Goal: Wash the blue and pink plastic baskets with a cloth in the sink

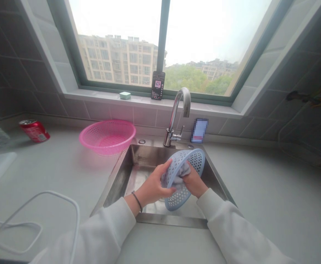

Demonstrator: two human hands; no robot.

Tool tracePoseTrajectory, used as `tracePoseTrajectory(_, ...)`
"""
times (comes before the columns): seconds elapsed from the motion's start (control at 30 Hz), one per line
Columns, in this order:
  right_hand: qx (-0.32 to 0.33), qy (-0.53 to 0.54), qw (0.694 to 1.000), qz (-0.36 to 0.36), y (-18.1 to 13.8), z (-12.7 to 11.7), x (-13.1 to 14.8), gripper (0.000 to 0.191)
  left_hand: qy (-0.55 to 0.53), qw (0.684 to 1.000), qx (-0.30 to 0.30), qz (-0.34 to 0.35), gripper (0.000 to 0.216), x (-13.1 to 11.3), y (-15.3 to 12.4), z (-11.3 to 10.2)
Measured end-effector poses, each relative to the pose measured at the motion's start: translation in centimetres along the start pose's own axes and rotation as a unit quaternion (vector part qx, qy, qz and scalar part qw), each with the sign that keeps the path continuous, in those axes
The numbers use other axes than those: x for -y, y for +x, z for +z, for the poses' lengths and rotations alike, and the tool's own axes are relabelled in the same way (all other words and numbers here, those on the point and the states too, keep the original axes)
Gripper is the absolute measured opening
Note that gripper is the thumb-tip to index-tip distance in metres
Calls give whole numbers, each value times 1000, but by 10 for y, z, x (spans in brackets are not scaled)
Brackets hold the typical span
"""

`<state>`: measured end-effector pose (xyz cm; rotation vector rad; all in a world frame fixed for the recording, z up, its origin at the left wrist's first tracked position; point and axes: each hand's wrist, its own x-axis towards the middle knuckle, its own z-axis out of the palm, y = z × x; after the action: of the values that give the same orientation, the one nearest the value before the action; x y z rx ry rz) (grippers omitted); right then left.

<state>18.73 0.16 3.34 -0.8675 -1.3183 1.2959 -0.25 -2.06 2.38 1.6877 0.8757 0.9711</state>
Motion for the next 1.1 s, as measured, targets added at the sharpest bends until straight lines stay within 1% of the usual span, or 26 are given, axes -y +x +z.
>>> tracePoseTrajectory(0.07, 52, -66, 996, 1, -2, 3, -5, 37, 7, 1000, -17, -2, 103, 1, 0, 0)
tracePoseTrajectory(0.13, 70, -100, 993, 1, -1, 4, -8, 34, 18, 999, -26, -2, 102, 1, 1, 0)
tracePoseTrajectory(0.2, 42, -85, 995, -3, 1, 3, -10, 34, 27, 999, -26, -2, 101, 1, 2, 0)
tracePoseTrajectory(0.3, -46, 3, 999, -3, 6, -2, -7, 33, 33, 999, -13, 0, 101, -1, 3, -1)
tracePoseTrajectory(0.37, -88, 56, 995, 3, 9, -8, -3, 29, 31, 1000, 0, -3, 101, -2, 2, -1)
tracePoseTrajectory(0.43, -105, 75, 992, 3, 11, -13, 2, 24, 23, 1000, 10, -6, 102, -1, 2, -1)
tracePoseTrajectory(0.5, -110, 76, 991, -1, 11, -15, 5, 21, 19, 1000, 14, -2, 102, 0, 1, 0)
tracePoseTrajectory(0.57, -98, 69, 993, 1, 9, -14, 5, 23, 22, 1000, 13, 8, 101, 2, 1, 1)
tracePoseTrajectory(0.63, -69, 41, 997, 5, 5, -9, 2, 27, 29, 999, 10, 16, 101, 4, 2, 1)
tracePoseTrajectory(0.73, 14, -64, 998, 5, 1, 0, -4, 32, 40, 999, 7, 14, 101, 4, 2, 0)
tracePoseTrajectory(0.8, 76, -138, 987, 0, -1, 3, -7, 33, 46, 999, 8, 8, 101, 5, 2, -1)
tracePoseTrajectory(0.87, 110, -180, 978, -6, -1, 4, -8, 32, 49, 999, 13, 9, 102, 6, 3, -1)
tracePoseTrajectory(0.9, 112, -186, 976, -8, -1, 5, -9, 33, 49, 999, 16, 12, 103, 7, 3, -1)
tracePoseTrajectory(0.97, 94, -170, 981, -3, -1, 4, -8, 35, 41, 999, 15, 20, 111, 9, 4, -1)
tracePoseTrajectory(1.03, 69, -127, 989, 9, -1, 3, -8, 39, 25, 1000, 1, 16, 125, 11, 4, -2)
tracePoseTrajectory(1.1, 31, -75, 997, 15, -1, 2, -7, 41, 9, 1000, -11, -9, 137, 11, 5, -2)
